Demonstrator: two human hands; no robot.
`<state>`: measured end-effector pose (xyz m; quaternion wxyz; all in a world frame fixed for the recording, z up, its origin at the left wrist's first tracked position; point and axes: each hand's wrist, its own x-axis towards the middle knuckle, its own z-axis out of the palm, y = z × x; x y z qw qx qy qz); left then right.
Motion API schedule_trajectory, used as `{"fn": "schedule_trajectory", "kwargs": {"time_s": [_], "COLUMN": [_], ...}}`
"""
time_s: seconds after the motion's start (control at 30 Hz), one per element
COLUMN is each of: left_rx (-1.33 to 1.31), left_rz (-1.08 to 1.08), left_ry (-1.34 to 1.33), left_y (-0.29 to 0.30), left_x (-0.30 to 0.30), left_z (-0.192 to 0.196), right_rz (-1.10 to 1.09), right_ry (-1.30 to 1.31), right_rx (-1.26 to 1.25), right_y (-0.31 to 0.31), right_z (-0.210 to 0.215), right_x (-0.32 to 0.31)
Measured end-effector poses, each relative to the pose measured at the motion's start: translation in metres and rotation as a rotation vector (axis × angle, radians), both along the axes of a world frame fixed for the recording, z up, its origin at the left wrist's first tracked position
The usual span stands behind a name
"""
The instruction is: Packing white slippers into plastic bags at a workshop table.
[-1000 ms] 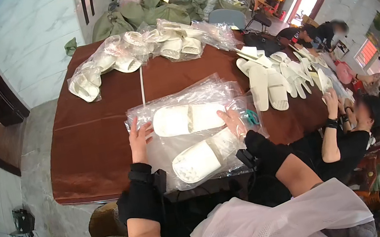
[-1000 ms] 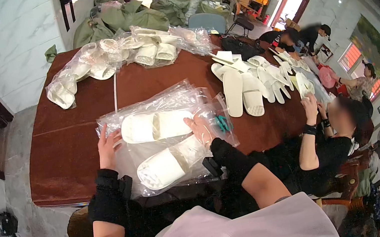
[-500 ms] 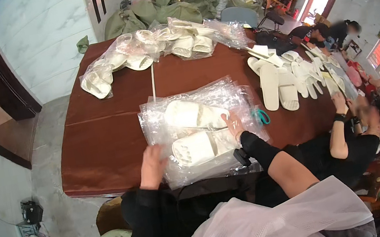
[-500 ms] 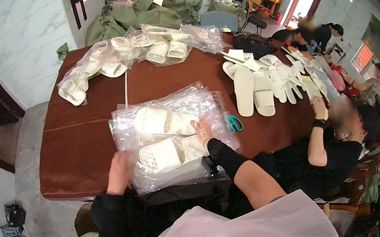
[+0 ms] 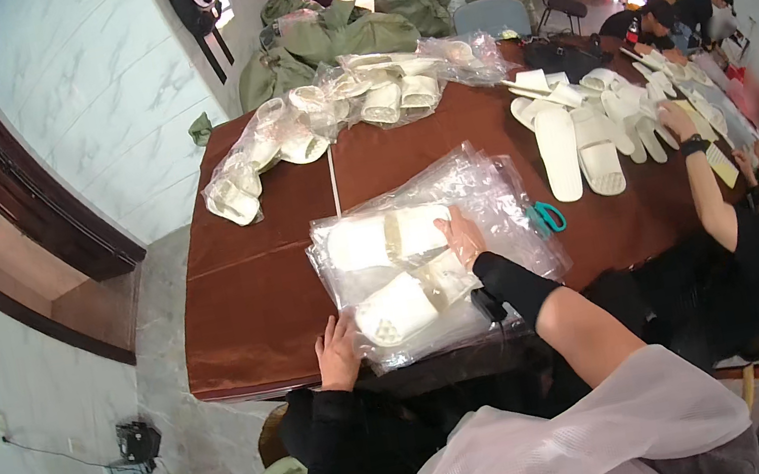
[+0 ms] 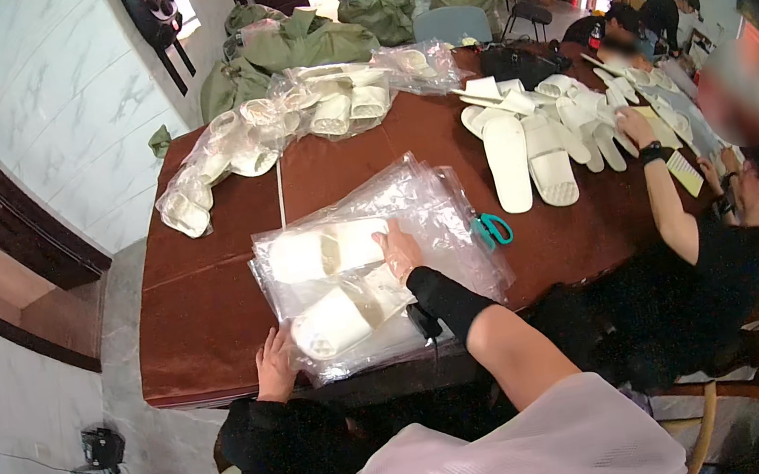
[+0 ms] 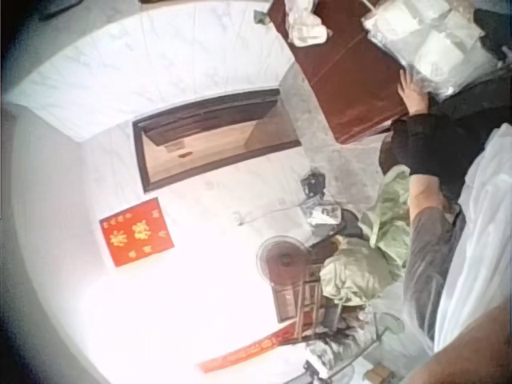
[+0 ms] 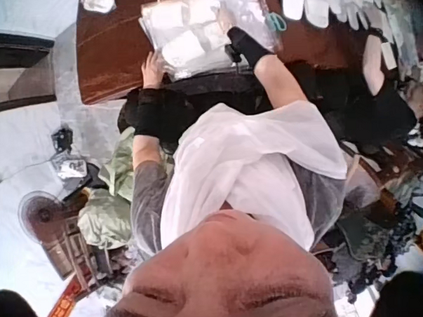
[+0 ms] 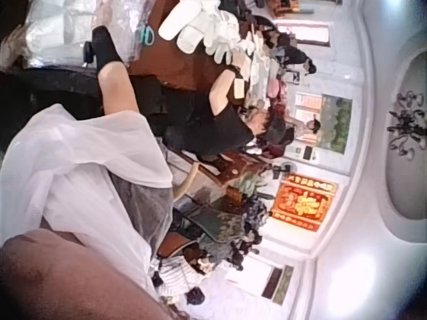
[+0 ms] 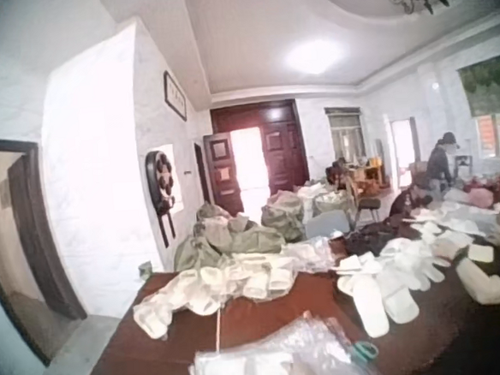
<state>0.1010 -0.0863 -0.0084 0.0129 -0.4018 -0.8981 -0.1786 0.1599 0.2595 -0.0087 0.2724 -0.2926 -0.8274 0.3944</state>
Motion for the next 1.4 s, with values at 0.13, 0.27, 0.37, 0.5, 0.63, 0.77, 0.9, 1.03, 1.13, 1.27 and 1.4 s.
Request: {"fn": "schedule_trajectory", "kwargs": {"time_s": [0.13, 0.27, 0.37, 0.5, 0.63, 0.77, 0.9, 1.03, 1.13, 1.27, 1.4], "left_rx": [0.201, 0.535, 0.525, 0.225, 0.147, 0.08, 0.094, 0.093, 0.103, 0.06, 0.102], "left_rz": [0.077, 0.117, -0.033, 0.114, 0.113, 0.146, 0.144, 0.145, 0.123, 0.173, 0.134], "left_ry": [-0.129, -0.045, -0.089, -0.036, 0.067, 0.083, 0.108, 0.132, 0.16, 0.133, 0.123], "left_y": [-0.023, 0.027, 0.071, 0.066, 0.082, 0.074, 0.084, 0.083, 0.083, 0.077, 0.079], "left_x": [-0.008, -0.014, -0.017, -0.031, -0.028, -0.027, -0.025, -0.026, -0.028, -0.029, -0.026], "left_z": [0.023, 0.061, 0.064, 0.007, -0.006, -0.013, -0.011, -0.013, -0.015, -0.015, -0.012], "right_rz": [-0.009, 0.001, -0.007, 0.049, 0.073, 0.158, 0.032, -0.081, -0.223, -0.355, -0.54], "right_ry": [-0.276, -0.283, -0.317, -0.384, -0.325, -0.35, -0.506, -0.474, -0.344, -0.102, 0.035], "right_rx": [0.061, 0.095, 0.037, 0.003, -0.011, 0.136, 0.287, 0.33, 0.363, 0.165, 0.273], "right_y": [-0.016, -0.012, -0.018, -0.025, 0.01, 0.041, 0.122, 0.194, 0.234, 0.241, 0.246], "right_z": [-0.009, -0.002, 0.0, 0.006, -0.011, 0.007, -0.007, 0.008, 0.02, 0.073, 0.122], "right_x": [-0.006, -0.001, 0.0, -0.008, -0.006, 0.013, 0.046, 0.112, 0.158, 0.189, 0.216]}}
